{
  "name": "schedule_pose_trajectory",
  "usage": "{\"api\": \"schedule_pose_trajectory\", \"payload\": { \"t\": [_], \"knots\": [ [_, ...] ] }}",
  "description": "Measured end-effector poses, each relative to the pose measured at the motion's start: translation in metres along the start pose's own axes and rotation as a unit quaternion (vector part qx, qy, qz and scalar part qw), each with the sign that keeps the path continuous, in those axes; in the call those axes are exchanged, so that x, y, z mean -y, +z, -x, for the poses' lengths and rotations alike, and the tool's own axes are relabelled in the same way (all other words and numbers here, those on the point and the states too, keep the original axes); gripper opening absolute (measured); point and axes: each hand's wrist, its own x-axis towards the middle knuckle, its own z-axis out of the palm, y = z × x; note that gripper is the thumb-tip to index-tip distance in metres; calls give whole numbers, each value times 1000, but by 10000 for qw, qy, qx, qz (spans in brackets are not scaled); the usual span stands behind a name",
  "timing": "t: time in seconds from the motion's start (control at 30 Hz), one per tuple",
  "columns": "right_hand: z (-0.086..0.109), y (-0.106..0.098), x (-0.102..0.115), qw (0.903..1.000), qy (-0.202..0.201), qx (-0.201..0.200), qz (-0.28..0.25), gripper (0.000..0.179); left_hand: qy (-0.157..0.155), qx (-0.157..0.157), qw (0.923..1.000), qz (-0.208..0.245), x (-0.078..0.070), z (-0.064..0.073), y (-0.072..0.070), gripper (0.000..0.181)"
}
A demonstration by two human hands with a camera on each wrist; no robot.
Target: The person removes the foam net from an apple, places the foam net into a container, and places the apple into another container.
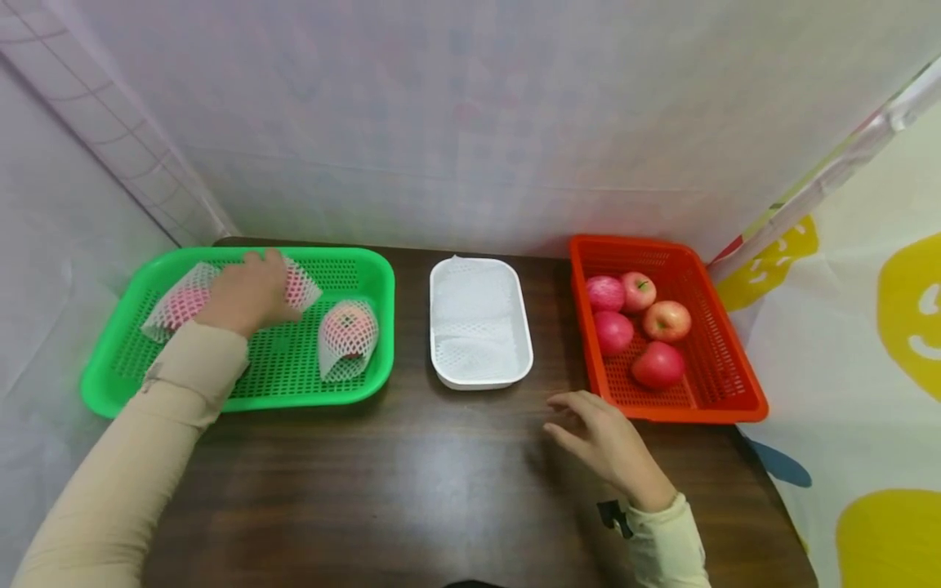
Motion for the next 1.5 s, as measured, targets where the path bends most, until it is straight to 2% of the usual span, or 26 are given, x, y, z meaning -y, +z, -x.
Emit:
{"api": "schedule_pose_trajectory", "payload": {
  "t": [0.17, 0.3, 0.37, 0.47, 0.57, 0.67, 0.8, 1.0, 1.13, 1.23, 1.33, 1.5],
  "knots": [
    [0, -1, 1, 10000, 20, -7, -72, 32, 458, -345, 9983, -126, -28, 31, -10, 101],
    [0, -1, 1, 10000, 3, -2, -27, 31, 909, -668, 9934, -204, -51, 57, -13, 99],
    [0, -1, 1, 10000, -30, -9, 7, 31, 1204, -835, 9892, -93, -62, 69, -12, 97],
    [-1, 0, 2, 9999, -83, -33, 52, 31, 1720, -1274, 9768, -1, -78, 83, -8, 91],
    [-1, 0, 2, 9999, -118, -44, 37, 31, 2207, -1819, 9582, -40, -92, 93, 2, 89],
    [0, 1, 2, 9999, -110, -20, -4, 31, 2565, -2058, 9443, -97, -107, 101, 14, 91],
    [1, 2, 3, 9999, -85, 44, -66, 31, 2902, -1908, 9377, -51, -127, 111, 29, 95],
    [0, 6, 3, 9997, -81, 30, -233, 32, 3154, -1696, 9334, 245, -155, 117, 58, 96],
    [0, 10, 4, 9994, -100, 107, -319, 31, 3199, -1305, 9373, 459, -170, 118, 81, 96],
    [0, 13, 6, 9991, -94, 152, -371, 31, 3132, -905, 9438, 534, -177, 118, 93, 97],
    [0, 14, 7, 9987, -115, 146, -478, 31, 3087, -653, 9473, 549, -178, 118, 100, 98],
    [-1, 20, 11, 9964, -294, 127, -790, 29, 3118, -574, 9468, 548, -178, 117, 106, 98]
  ]
}}
